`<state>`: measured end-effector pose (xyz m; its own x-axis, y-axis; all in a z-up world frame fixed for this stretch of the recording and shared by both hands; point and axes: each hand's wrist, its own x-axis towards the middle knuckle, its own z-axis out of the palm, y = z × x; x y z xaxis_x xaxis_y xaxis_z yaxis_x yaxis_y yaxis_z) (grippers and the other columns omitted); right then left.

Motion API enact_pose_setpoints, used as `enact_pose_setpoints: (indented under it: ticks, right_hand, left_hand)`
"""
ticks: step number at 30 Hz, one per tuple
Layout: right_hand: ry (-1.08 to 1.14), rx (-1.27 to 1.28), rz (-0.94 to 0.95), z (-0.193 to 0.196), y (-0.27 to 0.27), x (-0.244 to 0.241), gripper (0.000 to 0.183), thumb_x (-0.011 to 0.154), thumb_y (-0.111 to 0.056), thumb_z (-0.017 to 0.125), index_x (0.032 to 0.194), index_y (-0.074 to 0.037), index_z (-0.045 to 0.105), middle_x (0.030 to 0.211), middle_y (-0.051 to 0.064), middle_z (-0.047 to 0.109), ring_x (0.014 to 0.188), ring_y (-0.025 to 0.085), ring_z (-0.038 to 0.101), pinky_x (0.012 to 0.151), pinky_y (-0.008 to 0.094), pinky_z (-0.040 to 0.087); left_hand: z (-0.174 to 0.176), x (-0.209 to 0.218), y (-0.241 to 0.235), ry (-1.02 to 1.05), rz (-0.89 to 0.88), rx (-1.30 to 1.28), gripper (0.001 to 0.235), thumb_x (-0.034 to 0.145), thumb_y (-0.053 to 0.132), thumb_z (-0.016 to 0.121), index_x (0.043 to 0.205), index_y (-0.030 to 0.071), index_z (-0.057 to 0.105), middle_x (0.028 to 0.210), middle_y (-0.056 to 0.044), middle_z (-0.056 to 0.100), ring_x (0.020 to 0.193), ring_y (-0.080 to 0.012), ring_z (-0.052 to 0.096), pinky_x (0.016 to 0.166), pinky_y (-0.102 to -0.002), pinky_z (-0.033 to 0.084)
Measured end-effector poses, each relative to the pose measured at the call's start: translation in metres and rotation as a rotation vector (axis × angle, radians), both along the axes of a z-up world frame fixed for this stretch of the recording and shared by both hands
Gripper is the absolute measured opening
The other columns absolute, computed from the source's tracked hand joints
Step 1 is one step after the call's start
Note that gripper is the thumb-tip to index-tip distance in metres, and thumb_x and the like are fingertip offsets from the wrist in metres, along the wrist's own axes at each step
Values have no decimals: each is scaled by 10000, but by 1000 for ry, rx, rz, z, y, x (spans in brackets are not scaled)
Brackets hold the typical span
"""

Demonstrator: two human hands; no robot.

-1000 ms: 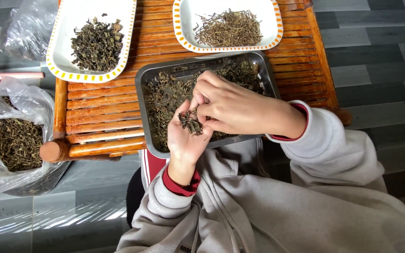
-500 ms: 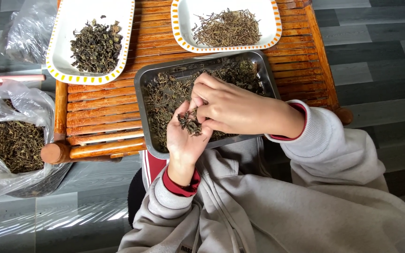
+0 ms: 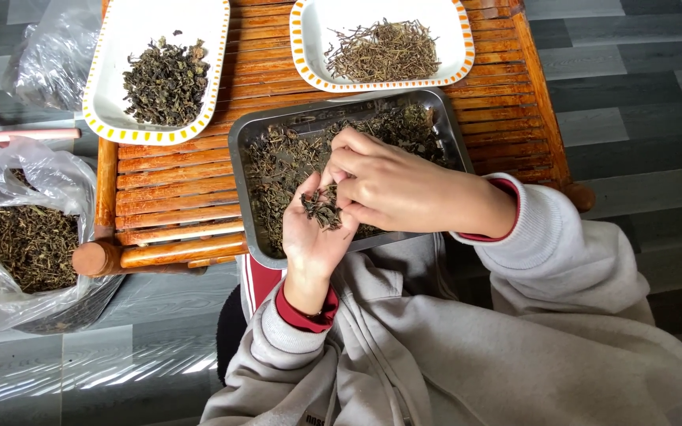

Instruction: Sorting dried tea leaves by hand to remove stems and impurities into separate containers.

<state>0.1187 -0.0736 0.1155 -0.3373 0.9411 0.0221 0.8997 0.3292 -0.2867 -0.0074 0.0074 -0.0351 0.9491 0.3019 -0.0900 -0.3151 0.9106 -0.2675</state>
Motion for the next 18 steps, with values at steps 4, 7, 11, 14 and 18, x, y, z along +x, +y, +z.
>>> enact_pose_setpoints:
  ticks: [4,7,11,14,18]
  right_hand:
    - [-27,36,-1,8,-3,0,144,904,-82,707,797,7,741,866,80,493,1101,283,455,1064,447,420]
    - [-43,43,-24,17,-4,-1,158,918,-85,702,812,19,757,853,75,500,1104,274,452,1082,446,414]
    - [-24,41,-79,26,-5,-1,163,933,-74,688,847,40,765,846,87,529,1107,277,457,1101,457,405]
    - [-26,26,-100,23,-5,8,163,932,-96,698,845,24,765,848,74,535,1125,270,459,1110,461,403]
    - [90,113,-70,17,-2,31,100,900,-92,723,891,-4,771,903,88,564,1144,296,463,1082,473,405]
  left_hand:
    - [-25,4,3,29,-18,-52,345,1054,229,479,1248,-3,645,1196,-243,711,1087,-327,712,881,-367,580]
    - [-32,4,1,45,-27,-73,365,1053,228,490,1306,2,624,1283,-261,676,1171,-333,679,976,-400,568]
    - [16,-3,-7,23,-13,-114,393,1064,191,479,1379,-17,589,1346,-249,644,1221,-319,642,1056,-422,532]
    - [5,-1,-6,-19,-8,-136,469,1069,189,413,1484,-11,501,1457,-261,562,1327,-337,573,1130,-465,476]
    - [22,-2,-2,-108,-9,-63,570,1040,195,400,1588,39,390,1604,-224,415,1417,-326,490,1179,-476,434]
